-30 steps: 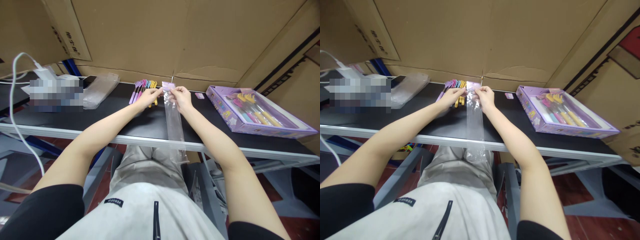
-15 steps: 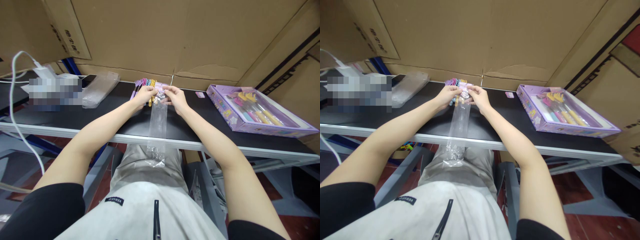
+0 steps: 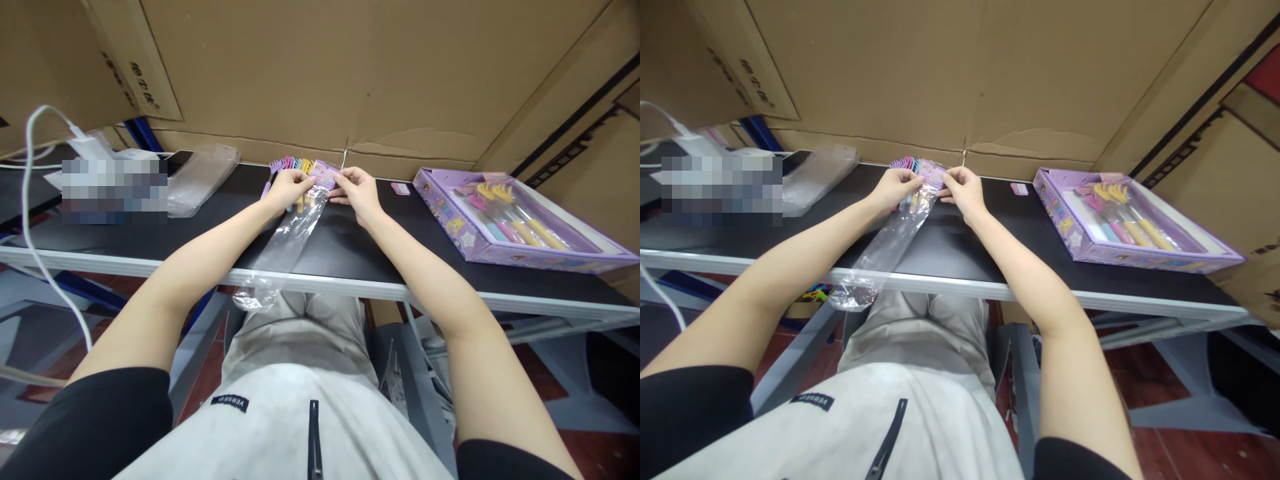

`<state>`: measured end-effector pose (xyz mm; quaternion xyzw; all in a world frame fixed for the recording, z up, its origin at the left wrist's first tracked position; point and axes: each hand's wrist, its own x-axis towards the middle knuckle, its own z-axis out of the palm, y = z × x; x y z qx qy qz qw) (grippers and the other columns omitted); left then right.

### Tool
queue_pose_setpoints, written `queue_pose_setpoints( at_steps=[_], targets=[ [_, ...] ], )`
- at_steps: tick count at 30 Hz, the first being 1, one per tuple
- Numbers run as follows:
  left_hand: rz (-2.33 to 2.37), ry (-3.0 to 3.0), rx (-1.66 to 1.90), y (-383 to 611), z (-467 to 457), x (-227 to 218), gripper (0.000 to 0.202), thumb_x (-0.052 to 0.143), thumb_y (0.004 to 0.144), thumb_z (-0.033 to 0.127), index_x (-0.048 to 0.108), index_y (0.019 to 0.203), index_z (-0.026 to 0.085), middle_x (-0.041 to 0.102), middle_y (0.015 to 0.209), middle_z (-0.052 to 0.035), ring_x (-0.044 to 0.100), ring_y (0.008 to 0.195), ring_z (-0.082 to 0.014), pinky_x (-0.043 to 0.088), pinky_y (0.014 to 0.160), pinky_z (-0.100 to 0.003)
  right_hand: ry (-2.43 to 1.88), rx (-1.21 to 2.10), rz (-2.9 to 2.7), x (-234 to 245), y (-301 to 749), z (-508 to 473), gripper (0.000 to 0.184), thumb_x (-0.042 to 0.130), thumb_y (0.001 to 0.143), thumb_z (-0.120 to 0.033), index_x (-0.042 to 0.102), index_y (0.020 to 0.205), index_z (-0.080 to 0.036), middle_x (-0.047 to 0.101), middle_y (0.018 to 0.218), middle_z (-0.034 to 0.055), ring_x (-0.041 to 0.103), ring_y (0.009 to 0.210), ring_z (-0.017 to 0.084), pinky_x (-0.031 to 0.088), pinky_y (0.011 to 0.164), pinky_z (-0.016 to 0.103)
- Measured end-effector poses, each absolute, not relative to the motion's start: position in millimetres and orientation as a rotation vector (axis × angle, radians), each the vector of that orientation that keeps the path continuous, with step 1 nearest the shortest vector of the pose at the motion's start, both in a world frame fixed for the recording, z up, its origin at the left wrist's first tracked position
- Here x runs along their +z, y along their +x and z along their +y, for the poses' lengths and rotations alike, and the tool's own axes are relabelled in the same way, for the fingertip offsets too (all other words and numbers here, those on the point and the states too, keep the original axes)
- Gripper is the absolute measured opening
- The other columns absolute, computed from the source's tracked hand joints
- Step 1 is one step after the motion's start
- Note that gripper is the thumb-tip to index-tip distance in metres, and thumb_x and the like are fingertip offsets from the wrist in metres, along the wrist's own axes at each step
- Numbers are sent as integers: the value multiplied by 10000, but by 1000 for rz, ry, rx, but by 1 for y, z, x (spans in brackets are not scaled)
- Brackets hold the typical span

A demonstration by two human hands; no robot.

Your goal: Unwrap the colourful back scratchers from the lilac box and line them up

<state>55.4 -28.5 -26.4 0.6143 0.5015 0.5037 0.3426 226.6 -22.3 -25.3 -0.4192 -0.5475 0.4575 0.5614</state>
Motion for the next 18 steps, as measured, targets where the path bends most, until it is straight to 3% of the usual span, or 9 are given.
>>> queue_pose_setpoints(
  at_steps=[4,11,18],
  targets=[
    [1346,1596,1300,53,-35,-22,343,667,971,227,538,656,182,499,524,15,491,494,-137,455,624,-278,-993,1057,-1291,-25,225,-24,364,878,811,-388,560,808,-212,646,775,-59,711,659,82,576,590,163],
    [1366,1557,1324,58,-38,-14,369,695,913,121,511,598,180,505,533,10,512,550,-138,475,687,-279,-1007,1033,-1278,-25,226,-23,317,847,836,-336,574,743,-205,633,757,-52,707,708,104,615,699,249],
    [1446,1566,1309,61,-42,-10,376,654,895,93,508,559,179,451,493,17,498,521,-136,449,627,-270,-1016,1027,-1206,-25,226,-20,211,787,825,-256,611,722,-203,656,759,-47,682,713,89,615,733,253]
  ],
)
